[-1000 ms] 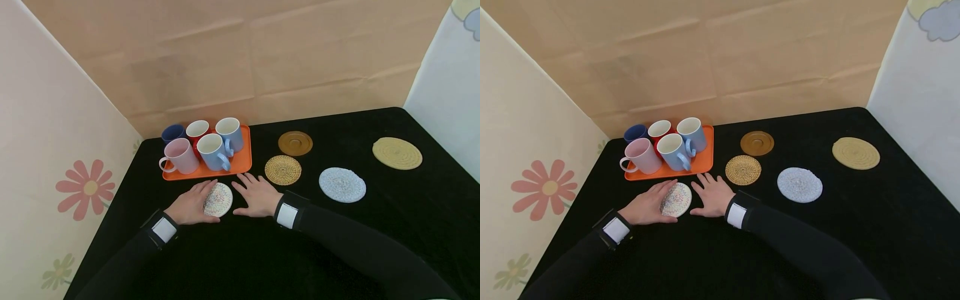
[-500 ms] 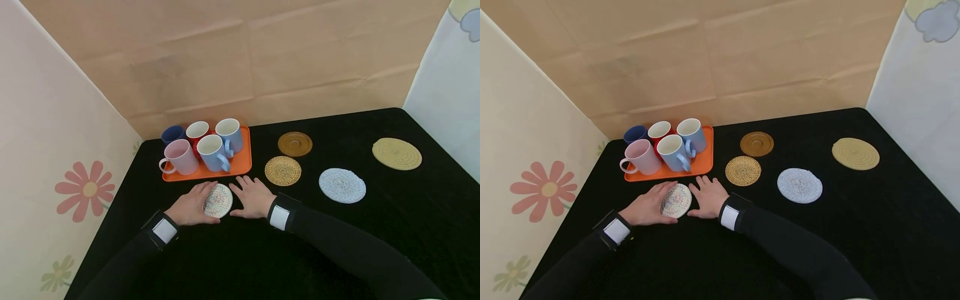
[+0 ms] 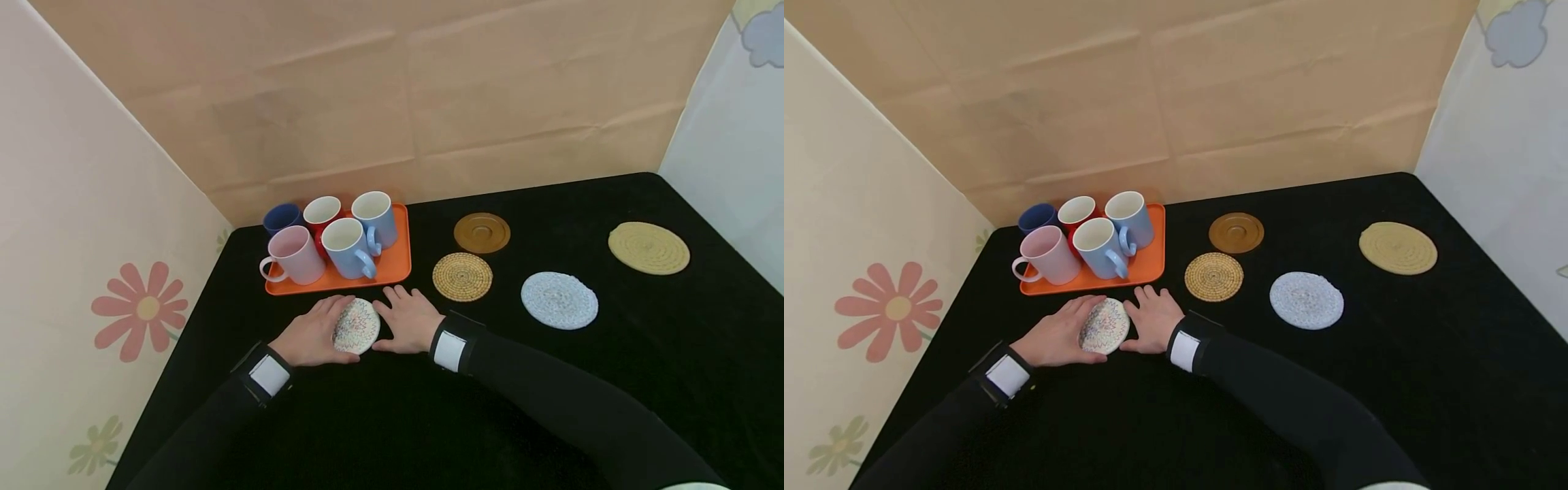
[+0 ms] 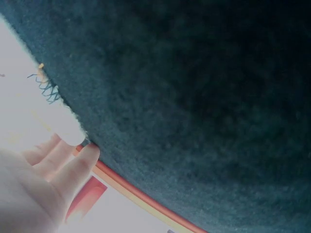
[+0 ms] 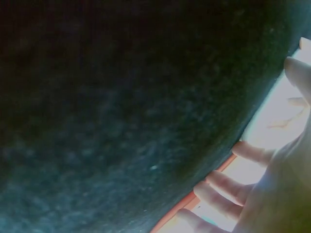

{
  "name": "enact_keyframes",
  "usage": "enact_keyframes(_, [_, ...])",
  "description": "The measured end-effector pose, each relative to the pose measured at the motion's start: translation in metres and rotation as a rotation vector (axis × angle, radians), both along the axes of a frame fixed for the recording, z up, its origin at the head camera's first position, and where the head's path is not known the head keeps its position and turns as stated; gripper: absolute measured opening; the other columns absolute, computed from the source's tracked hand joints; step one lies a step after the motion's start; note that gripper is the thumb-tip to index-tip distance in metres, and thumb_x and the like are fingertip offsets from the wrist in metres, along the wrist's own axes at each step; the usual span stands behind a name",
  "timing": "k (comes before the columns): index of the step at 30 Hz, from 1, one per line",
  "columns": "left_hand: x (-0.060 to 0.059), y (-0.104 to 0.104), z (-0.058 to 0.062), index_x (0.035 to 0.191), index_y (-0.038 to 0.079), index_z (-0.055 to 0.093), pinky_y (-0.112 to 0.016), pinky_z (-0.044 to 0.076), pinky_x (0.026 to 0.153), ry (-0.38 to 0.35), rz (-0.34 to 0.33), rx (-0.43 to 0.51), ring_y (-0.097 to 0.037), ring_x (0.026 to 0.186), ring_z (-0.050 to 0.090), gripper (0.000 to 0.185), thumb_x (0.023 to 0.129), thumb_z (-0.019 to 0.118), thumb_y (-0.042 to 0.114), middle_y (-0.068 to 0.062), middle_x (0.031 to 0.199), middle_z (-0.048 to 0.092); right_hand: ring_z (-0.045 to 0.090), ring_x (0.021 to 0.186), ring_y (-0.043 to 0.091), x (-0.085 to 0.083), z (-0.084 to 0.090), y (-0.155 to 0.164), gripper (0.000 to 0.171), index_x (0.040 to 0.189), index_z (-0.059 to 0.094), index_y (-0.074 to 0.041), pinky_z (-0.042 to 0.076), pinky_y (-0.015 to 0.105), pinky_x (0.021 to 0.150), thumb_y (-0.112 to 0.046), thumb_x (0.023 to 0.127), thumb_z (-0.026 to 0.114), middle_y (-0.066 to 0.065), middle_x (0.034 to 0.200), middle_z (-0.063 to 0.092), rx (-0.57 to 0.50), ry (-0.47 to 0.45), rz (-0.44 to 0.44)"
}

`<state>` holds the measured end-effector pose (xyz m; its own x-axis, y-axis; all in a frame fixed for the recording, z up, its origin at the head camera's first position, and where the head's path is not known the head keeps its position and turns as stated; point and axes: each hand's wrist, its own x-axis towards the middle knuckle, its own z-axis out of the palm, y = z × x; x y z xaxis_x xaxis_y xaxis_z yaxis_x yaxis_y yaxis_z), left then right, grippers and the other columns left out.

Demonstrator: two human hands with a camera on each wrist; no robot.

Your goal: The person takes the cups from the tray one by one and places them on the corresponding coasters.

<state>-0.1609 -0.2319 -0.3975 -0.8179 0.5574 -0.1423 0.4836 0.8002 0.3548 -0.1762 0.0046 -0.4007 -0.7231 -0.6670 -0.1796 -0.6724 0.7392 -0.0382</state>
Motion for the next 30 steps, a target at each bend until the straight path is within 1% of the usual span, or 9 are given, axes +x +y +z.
enact_keyframes(9, [0.001, 0.001, 0.001, 0.148, 0.013, 0.031, -0.051, 0.048, 0.092, 0.033, 0.009, -0.019, -0.030, 0.124, 0.041, 0.100, 0.071, 0.078, 0.057, -0.014, 0.147, 0.035, 0.037, 0.131, 0.030, 0.001, 0.006, -0.007, 0.084, 0.148, 0.040, -0.015, 0.039, 0.047, 0.101, -0.071, 0.086, 0.049, 0.016, 0.150, 0.036, 0.024, 0.003, -0.006])
enact_keyframes(14, [0.002, 0.001, 0.002, 0.147, 0.013, 0.032, -0.049, 0.048, 0.092, 0.032, 0.021, -0.021, -0.028, 0.122, 0.041, 0.098, 0.071, 0.079, 0.056, -0.013, 0.146, 0.037, 0.037, 0.131, 0.029, 0.001, 0.006, -0.010, 0.084, 0.149, 0.040, -0.016, 0.038, 0.047, 0.102, -0.072, 0.086, 0.048, 0.015, 0.150, 0.036, 0.045, 0.004, -0.018])
enact_keyframes(21, [0.003, -0.001, 0.002, 0.145, 0.013, 0.034, -0.049, 0.049, 0.091, 0.033, 0.026, -0.021, -0.028, 0.121, 0.042, 0.098, 0.070, 0.079, 0.057, -0.013, 0.146, 0.037, 0.038, 0.130, 0.029, 0.002, 0.005, -0.010, 0.082, 0.148, 0.041, -0.018, 0.038, 0.048, 0.101, -0.072, 0.086, 0.050, 0.013, 0.148, 0.038, 0.018, -0.017, -0.034])
enact_keyframes(26, [0.004, -0.007, 0.003, 0.144, 0.014, 0.034, -0.049, 0.049, 0.089, 0.040, 0.053, -0.038, -0.029, 0.121, 0.043, 0.098, 0.069, 0.079, 0.058, -0.014, 0.144, 0.038, 0.037, 0.132, 0.030, 0.002, 0.007, -0.009, 0.082, 0.148, 0.041, -0.019, 0.038, 0.049, 0.102, -0.071, 0.086, 0.051, 0.014, 0.150, 0.037, 0.012, -0.030, -0.038])
enact_keyframes(30, [0.007, -0.015, 0.004, 0.145, 0.013, 0.034, -0.050, 0.049, 0.088, 0.032, 0.084, -0.043, -0.031, 0.123, 0.043, 0.100, 0.068, 0.079, 0.058, -0.016, 0.145, 0.037, 0.037, 0.132, 0.030, 0.002, 0.008, -0.010, 0.082, 0.148, 0.041, -0.019, 0.038, 0.049, 0.103, -0.071, 0.086, 0.051, 0.015, 0.150, 0.036, 0.013, -0.034, -0.039])
